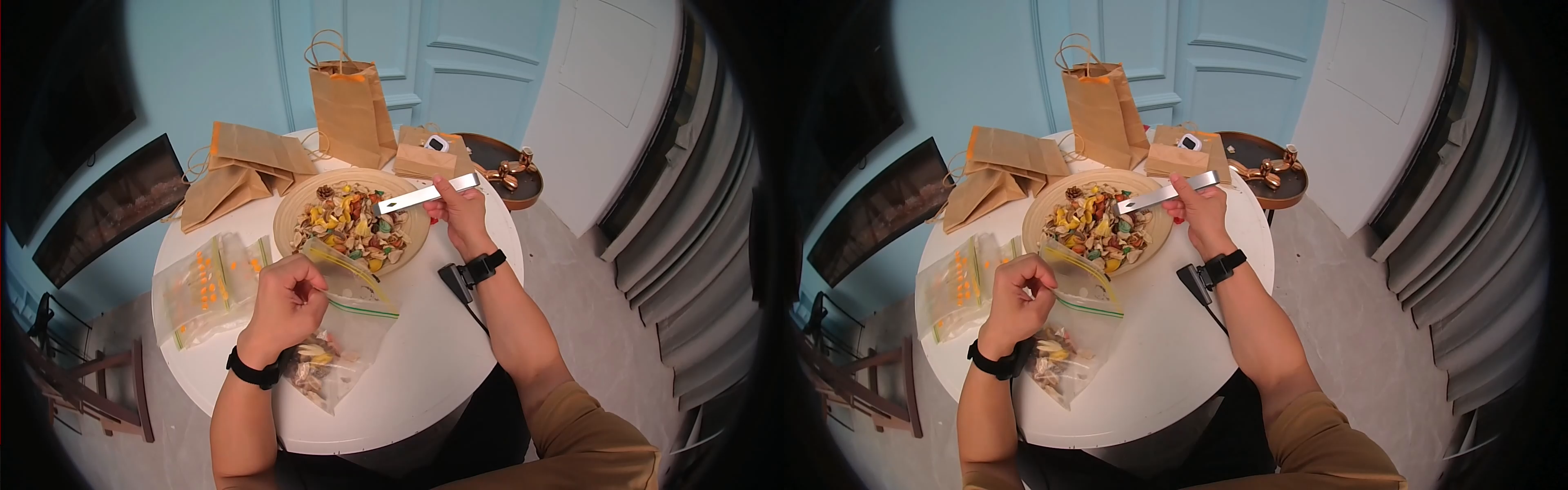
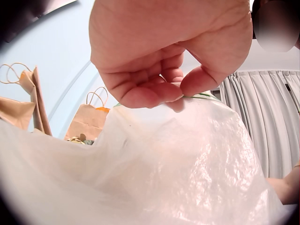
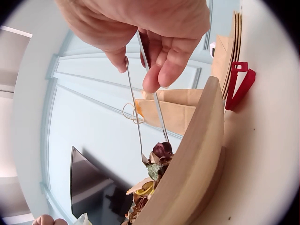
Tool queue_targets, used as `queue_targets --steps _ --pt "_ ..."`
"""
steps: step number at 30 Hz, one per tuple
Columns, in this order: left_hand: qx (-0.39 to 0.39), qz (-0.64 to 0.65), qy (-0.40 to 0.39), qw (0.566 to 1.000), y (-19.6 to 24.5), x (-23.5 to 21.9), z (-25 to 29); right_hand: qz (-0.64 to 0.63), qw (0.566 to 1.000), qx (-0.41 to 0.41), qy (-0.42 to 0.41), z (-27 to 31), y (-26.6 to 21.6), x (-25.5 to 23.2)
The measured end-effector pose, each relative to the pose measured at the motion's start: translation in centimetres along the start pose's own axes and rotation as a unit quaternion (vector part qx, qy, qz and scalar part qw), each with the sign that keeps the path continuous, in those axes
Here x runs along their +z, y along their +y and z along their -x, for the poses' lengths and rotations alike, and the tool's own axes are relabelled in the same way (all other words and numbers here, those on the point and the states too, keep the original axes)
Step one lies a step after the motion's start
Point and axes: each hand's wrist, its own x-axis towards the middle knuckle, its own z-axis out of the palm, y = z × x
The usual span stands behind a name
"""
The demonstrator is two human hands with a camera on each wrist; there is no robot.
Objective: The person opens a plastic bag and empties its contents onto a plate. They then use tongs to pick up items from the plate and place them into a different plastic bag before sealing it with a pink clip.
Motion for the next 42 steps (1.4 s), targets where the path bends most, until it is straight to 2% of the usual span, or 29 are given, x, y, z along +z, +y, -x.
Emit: queue_targets --steps 13,19,22,28,31,34,37,38,41,42 --pt "-0.009 0.001 -0.005 1.000 -0.2 0.0 0.0 -0.068 0.997 -0.005 -0.029 1.2 -1.3 0.8" --pt "-0.007 -0.004 -0.003 1.000 -0.2 0.1 -0.1 -0.120 0.985 0.000 -0.123 3.7 -3.5 2.3" --pt "0.008 -0.005 0.007 1.000 -0.3 0.1 -0.2 -0.103 0.976 0.027 -0.188 4.4 -3.5 2.4" --pt "0.028 0.001 0.024 0.999 -0.3 0.2 -0.2 -0.058 0.959 0.023 -0.278 6.2 -4.2 3.8" --pt "0.024 0.001 0.021 0.999 -0.2 0.2 -0.2 -0.058 0.954 0.030 -0.294 5.1 -3.4 3.1" --pt "0.022 0.001 0.019 1.000 -0.3 0.1 -0.2 -0.092 0.966 0.024 -0.241 4.1 -3.1 2.1" --pt "0.020 0.002 0.019 1.000 -0.4 0.2 -0.2 -0.071 0.991 -0.024 -0.109 2.8 -3.3 0.9" --pt "0.018 0.001 0.017 1.000 -0.4 0.2 -0.2 -0.013 0.997 -0.082 -0.004 2.5 -3.2 1.2" --pt "0.015 -0.001 0.013 1.000 -0.1 0.2 -0.2 0.118 0.967 -0.185 0.128 1.6 -3.7 0.4" --pt "0.015 -0.002 0.013 1.000 -0.1 0.2 -0.2 0.129 0.964 -0.169 0.158 1.6 -4.0 0.5"
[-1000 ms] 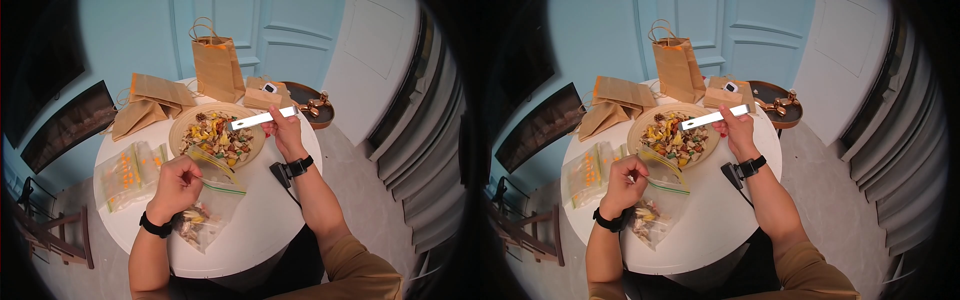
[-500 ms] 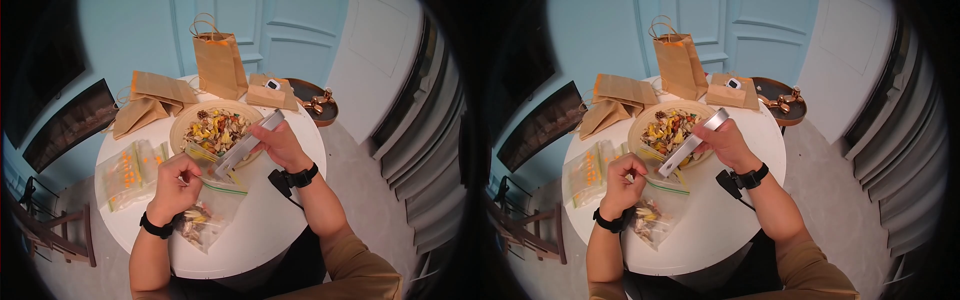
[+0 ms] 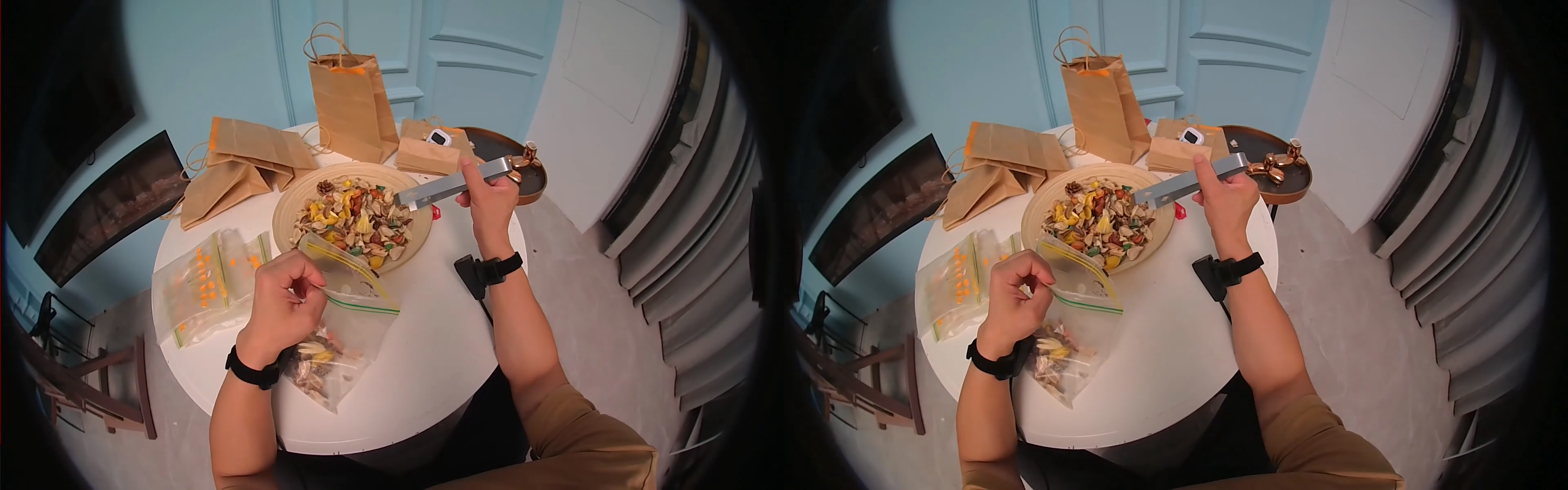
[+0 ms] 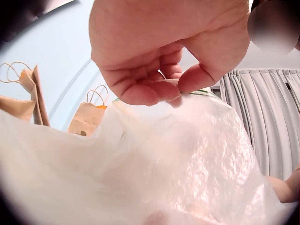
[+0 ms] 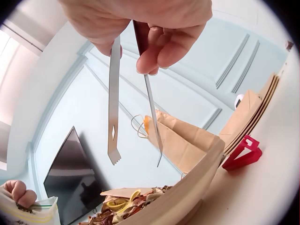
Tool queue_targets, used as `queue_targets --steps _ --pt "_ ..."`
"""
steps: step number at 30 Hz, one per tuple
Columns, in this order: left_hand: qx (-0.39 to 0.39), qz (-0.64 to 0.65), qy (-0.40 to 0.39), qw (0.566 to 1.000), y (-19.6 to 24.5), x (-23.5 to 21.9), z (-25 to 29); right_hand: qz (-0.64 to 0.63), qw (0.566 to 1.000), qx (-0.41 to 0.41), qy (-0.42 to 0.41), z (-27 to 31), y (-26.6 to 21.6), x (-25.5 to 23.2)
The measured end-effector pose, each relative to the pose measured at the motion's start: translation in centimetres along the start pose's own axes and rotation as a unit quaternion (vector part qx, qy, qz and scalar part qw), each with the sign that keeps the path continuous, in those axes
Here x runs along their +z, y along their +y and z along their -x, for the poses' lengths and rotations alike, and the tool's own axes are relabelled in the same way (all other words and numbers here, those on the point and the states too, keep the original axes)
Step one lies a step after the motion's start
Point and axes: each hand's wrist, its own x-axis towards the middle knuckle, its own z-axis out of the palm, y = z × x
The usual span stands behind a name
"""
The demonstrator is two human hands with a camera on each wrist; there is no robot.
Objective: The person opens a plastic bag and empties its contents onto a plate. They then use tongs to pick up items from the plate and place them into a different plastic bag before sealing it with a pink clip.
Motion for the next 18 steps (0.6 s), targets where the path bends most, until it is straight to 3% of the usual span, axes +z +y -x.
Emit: queue_targets --steps 9,12,15,18 --pt "0.007 0.011 0.000 1.000 -0.6 -0.1 0.1 0.133 0.991 0.006 -0.027 0.1 1.2 0.4" --pt "0.010 0.015 -0.004 1.000 -0.7 -0.2 0.1 0.123 0.988 0.023 -0.093 0.2 1.3 0.4" --pt "0.009 0.013 -0.005 1.000 -0.5 -0.1 0.1 0.035 0.986 0.096 -0.128 0.6 1.7 0.9" --pt "0.011 0.007 -0.005 1.000 -0.5 -0.1 0.1 0.042 0.977 0.152 -0.144 0.1 3.1 1.0"
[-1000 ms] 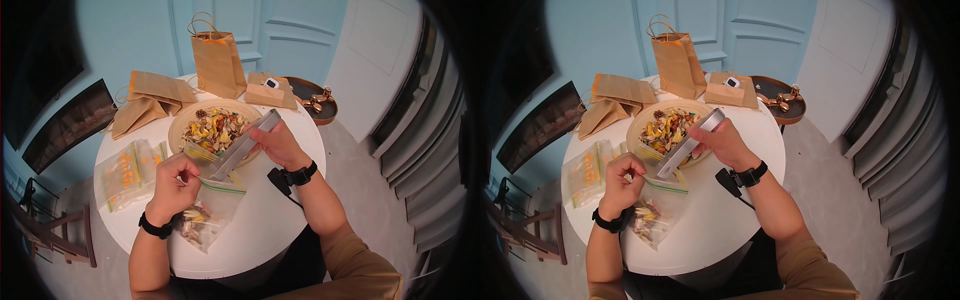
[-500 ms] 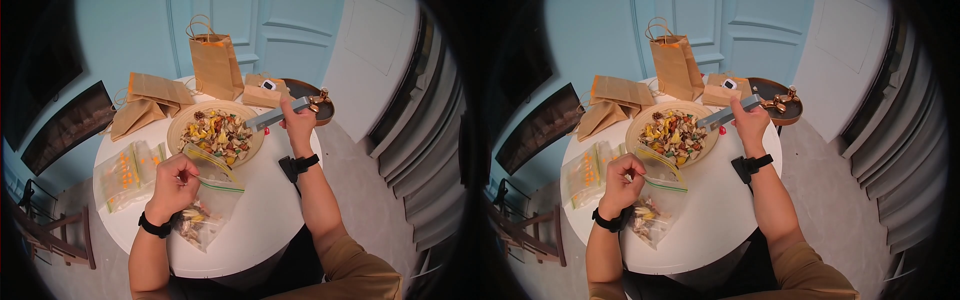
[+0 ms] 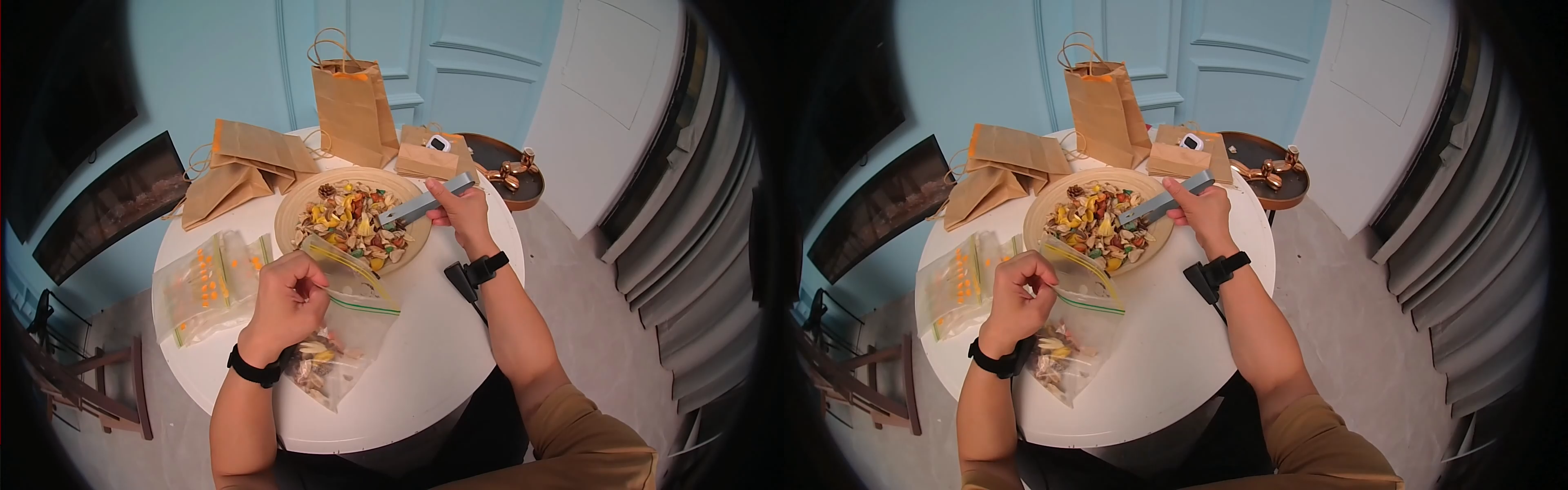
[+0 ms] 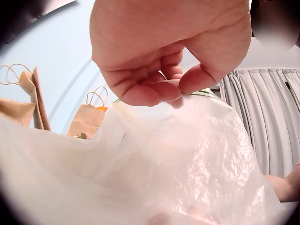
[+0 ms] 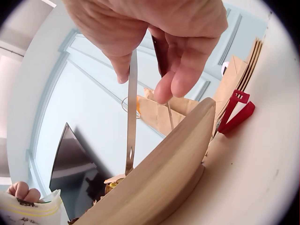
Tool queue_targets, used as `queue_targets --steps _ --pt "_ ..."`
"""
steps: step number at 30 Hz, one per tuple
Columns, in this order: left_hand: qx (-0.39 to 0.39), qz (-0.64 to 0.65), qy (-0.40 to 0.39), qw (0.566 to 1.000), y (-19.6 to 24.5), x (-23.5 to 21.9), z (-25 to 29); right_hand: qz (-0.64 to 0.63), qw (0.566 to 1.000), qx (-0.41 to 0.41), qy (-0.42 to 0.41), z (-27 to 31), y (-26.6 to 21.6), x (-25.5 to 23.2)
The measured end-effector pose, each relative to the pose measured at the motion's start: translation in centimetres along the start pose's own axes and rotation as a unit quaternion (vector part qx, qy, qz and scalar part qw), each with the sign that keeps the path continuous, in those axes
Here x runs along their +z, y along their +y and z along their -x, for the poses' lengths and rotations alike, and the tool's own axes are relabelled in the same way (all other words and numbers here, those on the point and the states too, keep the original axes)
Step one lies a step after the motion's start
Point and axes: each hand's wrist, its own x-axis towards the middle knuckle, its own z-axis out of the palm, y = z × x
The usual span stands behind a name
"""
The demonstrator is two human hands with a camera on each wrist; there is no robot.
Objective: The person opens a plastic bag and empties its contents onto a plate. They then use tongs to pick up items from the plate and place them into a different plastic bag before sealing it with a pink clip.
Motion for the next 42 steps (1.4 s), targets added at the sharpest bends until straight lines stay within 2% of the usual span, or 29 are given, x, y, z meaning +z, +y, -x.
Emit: queue_targets --steps 6,29,36,42 --pt "0.001 -0.002 0.000 1.000 0.0 0.0 0.0 -0.039 0.996 0.041 -0.062 0.0 -0.1 -0.4" --pt "-0.008 0.002 0.001 1.000 0.1 0.0 0.0 -0.155 0.987 0.033 -0.034 -0.7 1.1 -0.3" --pt "-0.015 0.007 -0.005 1.000 0.1 0.1 0.1 -0.202 0.979 0.013 -0.008 -0.4 0.4 -0.2" --pt "-0.037 -0.002 -0.027 0.999 0.4 0.3 0.1 -0.221 0.975 0.003 -0.018 0.2 -0.6 -0.6"
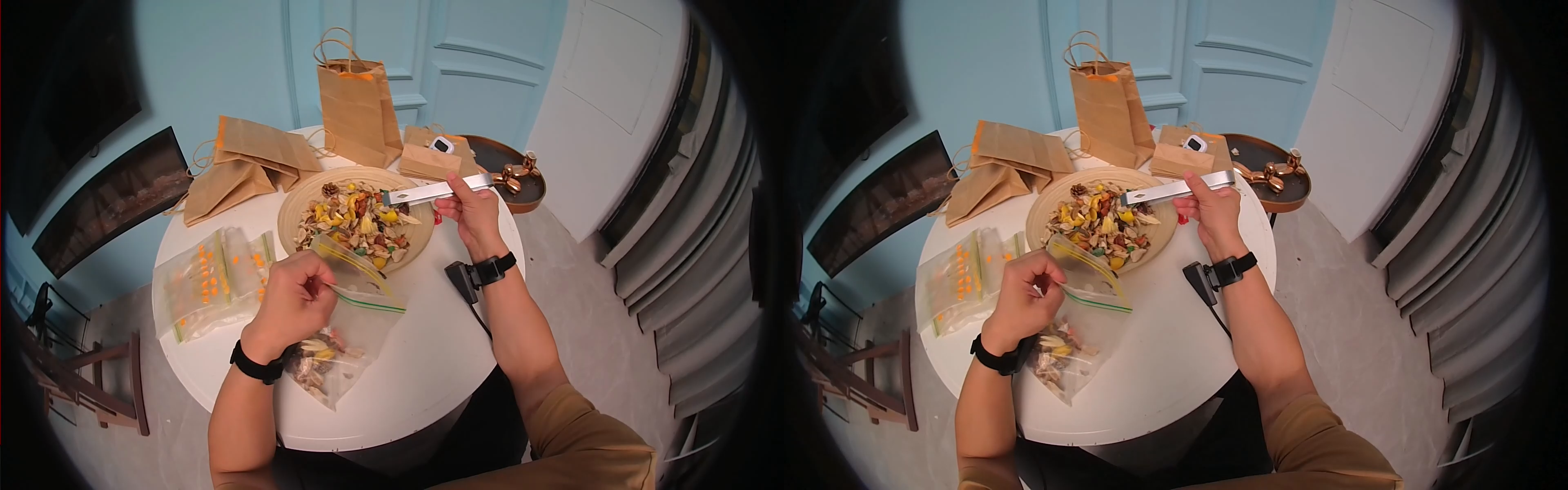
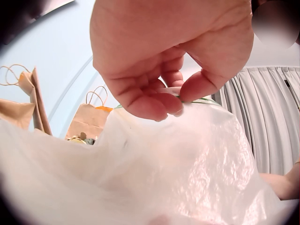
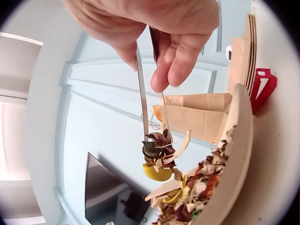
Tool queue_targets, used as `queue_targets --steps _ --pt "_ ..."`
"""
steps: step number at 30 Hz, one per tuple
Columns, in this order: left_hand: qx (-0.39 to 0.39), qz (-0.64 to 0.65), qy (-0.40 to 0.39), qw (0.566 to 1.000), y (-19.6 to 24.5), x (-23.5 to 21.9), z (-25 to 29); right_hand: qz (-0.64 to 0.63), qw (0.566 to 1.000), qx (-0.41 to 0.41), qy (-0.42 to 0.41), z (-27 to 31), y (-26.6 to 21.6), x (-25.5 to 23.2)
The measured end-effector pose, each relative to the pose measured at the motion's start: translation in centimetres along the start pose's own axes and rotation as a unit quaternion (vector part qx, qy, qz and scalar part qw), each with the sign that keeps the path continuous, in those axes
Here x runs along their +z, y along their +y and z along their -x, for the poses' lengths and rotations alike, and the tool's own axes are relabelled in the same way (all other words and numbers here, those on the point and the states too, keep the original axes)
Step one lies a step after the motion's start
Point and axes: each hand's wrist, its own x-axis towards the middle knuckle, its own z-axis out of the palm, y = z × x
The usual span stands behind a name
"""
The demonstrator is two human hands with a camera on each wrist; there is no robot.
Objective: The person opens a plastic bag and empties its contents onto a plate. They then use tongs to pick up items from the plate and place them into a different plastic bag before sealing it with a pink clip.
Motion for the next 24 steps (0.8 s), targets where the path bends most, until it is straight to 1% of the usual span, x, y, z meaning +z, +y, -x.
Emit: queue_targets --steps 3,6,7,10,13,17,20,23,24 --pt "-0.004 -0.007 -0.008 1.000 0.1 -0.1 0.0 -0.007 1.000 -0.006 -0.027 0.9 -0.9 0.5" --pt "-0.004 -0.015 -0.010 1.000 0.0 -0.1 -0.1 -0.017 0.997 0.002 -0.080 2.7 -1.6 1.7" --pt "-0.004 -0.017 -0.010 1.000 0.0 -0.1 -0.1 -0.005 0.995 0.009 -0.100 3.4 -1.7 2.1" --pt "0.025 -0.011 0.021 0.999 0.1 0.2 -0.2 0.031 0.985 0.023 -0.166 5.0 -1.3 3.3" --pt "0.045 0.004 0.033 0.998 -0.1 0.2 -0.3 0.059 0.966 0.068 -0.244 5.8 -0.9 4.0" --pt "0.048 0.002 0.034 0.998 -0.1 0.2 -0.3 0.051 0.958 0.069 -0.274 5.5 -0.5 3.8" --pt "0.051 -0.001 0.034 0.998 -0.2 0.1 -0.3 0.009 0.967 0.056 -0.249 4.8 -1.0 3.0" --pt "0.053 -0.004 0.032 0.998 -0.4 0.0 -0.2 -0.045 0.982 0.032 -0.178 3.4 -1.4 2.0" --pt "0.052 -0.004 0.031 0.998 -0.5 0.0 -0.2 -0.054 0.989 0.020 -0.135 2.9 -1.3 1.7"
